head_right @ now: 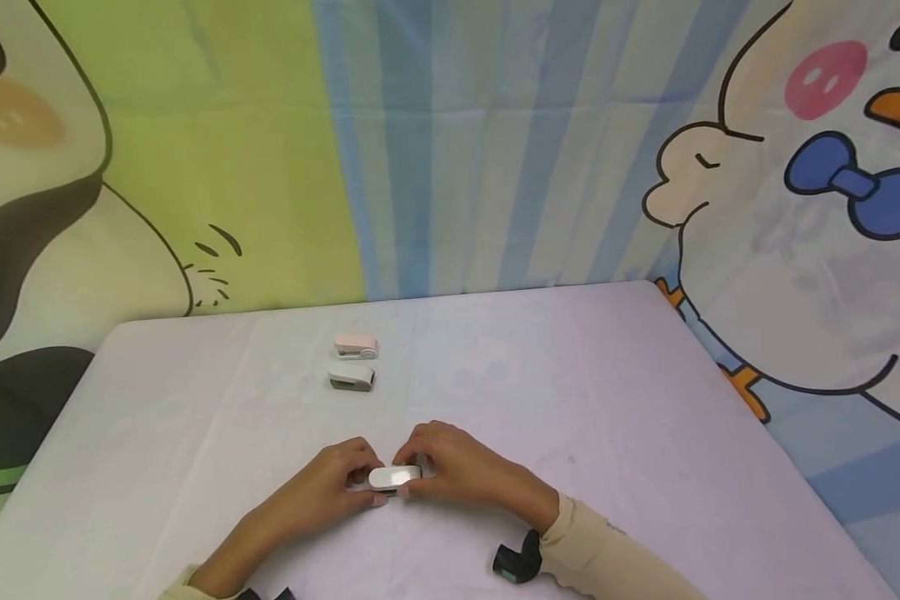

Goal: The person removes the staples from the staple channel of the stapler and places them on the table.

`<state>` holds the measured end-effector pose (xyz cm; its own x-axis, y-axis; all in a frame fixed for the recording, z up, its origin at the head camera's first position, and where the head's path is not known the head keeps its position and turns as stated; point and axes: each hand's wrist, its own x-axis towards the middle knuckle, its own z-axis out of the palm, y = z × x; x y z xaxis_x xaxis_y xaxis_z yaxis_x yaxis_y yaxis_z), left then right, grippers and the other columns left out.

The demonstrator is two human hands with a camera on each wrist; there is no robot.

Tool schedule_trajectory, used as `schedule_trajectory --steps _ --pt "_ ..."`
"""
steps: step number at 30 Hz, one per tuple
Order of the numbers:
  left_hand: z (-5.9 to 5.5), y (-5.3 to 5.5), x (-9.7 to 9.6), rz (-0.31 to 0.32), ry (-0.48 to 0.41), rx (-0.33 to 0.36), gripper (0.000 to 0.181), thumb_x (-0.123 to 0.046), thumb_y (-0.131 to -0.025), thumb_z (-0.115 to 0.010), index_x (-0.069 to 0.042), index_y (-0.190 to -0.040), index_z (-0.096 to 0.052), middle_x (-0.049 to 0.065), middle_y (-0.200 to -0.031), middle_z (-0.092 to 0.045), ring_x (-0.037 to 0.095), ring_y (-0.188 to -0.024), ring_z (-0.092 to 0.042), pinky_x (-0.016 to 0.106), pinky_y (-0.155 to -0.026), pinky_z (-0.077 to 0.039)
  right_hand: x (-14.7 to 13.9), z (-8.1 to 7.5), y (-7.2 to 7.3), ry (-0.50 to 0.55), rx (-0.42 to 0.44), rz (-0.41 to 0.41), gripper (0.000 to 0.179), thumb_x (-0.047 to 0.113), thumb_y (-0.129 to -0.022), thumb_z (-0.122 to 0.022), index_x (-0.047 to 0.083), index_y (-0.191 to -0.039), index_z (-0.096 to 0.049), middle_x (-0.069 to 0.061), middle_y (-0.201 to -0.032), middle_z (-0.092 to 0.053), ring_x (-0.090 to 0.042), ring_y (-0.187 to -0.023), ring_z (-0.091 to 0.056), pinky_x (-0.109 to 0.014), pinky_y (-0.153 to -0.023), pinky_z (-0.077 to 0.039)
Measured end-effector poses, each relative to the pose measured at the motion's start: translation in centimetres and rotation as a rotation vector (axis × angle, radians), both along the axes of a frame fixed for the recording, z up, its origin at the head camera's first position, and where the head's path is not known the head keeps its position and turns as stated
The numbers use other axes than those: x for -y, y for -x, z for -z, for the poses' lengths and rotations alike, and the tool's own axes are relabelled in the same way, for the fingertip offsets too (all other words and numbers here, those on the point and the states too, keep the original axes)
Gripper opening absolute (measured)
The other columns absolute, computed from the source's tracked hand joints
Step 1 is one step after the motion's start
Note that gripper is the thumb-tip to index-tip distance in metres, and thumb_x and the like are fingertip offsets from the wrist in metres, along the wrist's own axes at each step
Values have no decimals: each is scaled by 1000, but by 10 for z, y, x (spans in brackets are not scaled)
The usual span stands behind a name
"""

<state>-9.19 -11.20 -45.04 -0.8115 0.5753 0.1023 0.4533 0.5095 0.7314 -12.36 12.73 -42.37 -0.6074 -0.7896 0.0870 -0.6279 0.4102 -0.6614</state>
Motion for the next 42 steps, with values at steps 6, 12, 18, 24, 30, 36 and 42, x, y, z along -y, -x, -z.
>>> schedule_trajectory --steps 6,12,18,24,30,36,42 --pt "1 2 1 4 -30 -22 14 -13 -82 -79 -15 -87 -67 -11 -84 -51 7 -75 -50 21 -65 -44 16 -1 -3 -10 -166 -30 32 35 -84 -77 19 -110 -70 12 -101 -63 -7 -89 -49 -19 -79 -39" --pt "1 3 -1 5 -35 -21 19 -9 -82 -79 -16 -80 -62 -9 -79 -47 7 -71 -47 21 -62 -41 25 -3 -9 -50 -176 13 30 36 -81 -80 18 -103 -70 13 -98 -62 -6 -88 -48 -18 -76 -39" --pt "-1 4 0 17 -34 -17 21 -11 -82 -79 -17 -79 -60 -7 -78 -48 8 -70 -47 21 -60 -41 27 -6 -10 -52 -198 19 25 29 -82 -80 16 -100 -70 10 -93 -61 -5 -86 -48 -16 -74 -39" --pt "-2 5 -1 21 -33 4 22 -7 -80 -79 -16 -79 -60 -5 -77 -48 7 -70 -46 22 -60 -41 23 -8 -8 -16 -158 30 23 28 -81 -81 17 -99 -71 14 -90 -57 -5 -85 -49 -18 -76 -41" --pt "-1 5 -3 25 -27 16 22 -9 -80 -80 -15 -81 -59 -4 -78 -48 8 -70 -46 22 -60 -41 19 -10 -7 -21 -153 15 30 29 -83 -79 17 -108 -69 14 -91 -56 -5 -87 -50 -18 -76 -42" --pt "0 5 -4 25 -45 19 19 -12 -79 -81 -16 -83 -63 -5 -80 -51 8 -70 -48 21 -62 -42 13 -15 -5 -46 -159 -28 29 23 -87 -73 16 -115 -70 13 -88 -51 -6 -81 -50 -16 -71 -40" --pt "0 6 -2 22 -40 31 17 -12 -79 -81 -13 -88 -67 -7 -83 -53 8 -72 -50 22 -63 -44 6 -29 -4 -56 -86 -32 23 14 -85 -74 11 -108 -72 9 -91 -57 -8 -84 -57 -17 -74 -45"
